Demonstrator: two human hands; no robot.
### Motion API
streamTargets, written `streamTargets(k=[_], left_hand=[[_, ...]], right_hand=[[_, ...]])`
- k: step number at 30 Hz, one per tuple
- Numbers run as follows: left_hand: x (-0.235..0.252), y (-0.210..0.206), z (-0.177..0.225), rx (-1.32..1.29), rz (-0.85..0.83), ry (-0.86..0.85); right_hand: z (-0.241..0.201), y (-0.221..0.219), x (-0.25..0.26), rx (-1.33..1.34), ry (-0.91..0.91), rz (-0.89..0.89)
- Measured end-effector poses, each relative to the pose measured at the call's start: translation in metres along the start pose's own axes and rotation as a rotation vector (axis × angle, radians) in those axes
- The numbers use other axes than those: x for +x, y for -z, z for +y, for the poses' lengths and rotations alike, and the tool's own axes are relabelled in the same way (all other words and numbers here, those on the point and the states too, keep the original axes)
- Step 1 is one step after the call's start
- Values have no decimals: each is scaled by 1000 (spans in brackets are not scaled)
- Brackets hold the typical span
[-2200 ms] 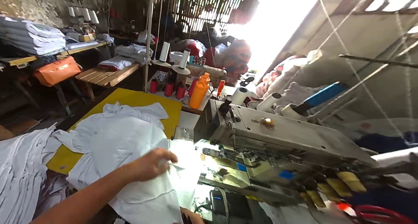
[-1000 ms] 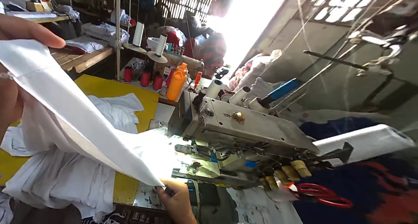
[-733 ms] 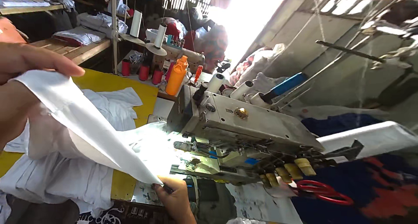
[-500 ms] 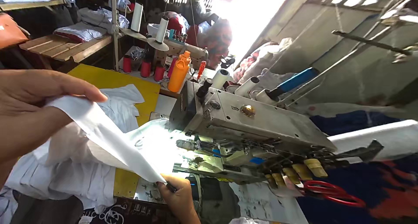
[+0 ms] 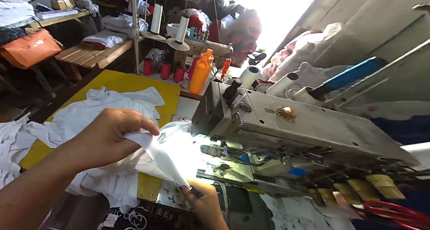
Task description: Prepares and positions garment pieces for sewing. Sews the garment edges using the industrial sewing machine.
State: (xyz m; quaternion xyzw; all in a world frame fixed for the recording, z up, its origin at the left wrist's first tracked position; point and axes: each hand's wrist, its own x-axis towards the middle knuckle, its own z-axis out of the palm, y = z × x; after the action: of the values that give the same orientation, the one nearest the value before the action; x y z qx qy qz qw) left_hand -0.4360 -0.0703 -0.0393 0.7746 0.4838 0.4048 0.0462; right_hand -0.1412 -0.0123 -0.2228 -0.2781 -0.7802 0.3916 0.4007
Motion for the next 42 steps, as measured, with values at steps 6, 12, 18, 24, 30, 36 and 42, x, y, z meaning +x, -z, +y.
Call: streamTargets(k=[6, 12, 18, 24, 30, 36, 42], left_hand=[[-4, -18, -10, -15, -102, 42], [-7, -38, -18, 54, -295, 80], [-7, -57, -26, -209, -318, 10], [-16, -83, -18, -7, -292, -103], [-22, -97, -12, 191, -229, -243], [-29, -104, -2, 270, -336, -341], [-26, -76, -30, 550, -498, 128]], right_hand=[[0, -1, 0, 16, -16, -8], [-4, 0, 0, 32, -64, -16], [-6, 6, 4, 56, -103, -24], [-8, 8, 8, 45, -94, -19], [-3, 7, 11, 27, -57, -9], [3, 9, 13, 22, 41, -25], [6, 8, 16, -10, -8, 65]])
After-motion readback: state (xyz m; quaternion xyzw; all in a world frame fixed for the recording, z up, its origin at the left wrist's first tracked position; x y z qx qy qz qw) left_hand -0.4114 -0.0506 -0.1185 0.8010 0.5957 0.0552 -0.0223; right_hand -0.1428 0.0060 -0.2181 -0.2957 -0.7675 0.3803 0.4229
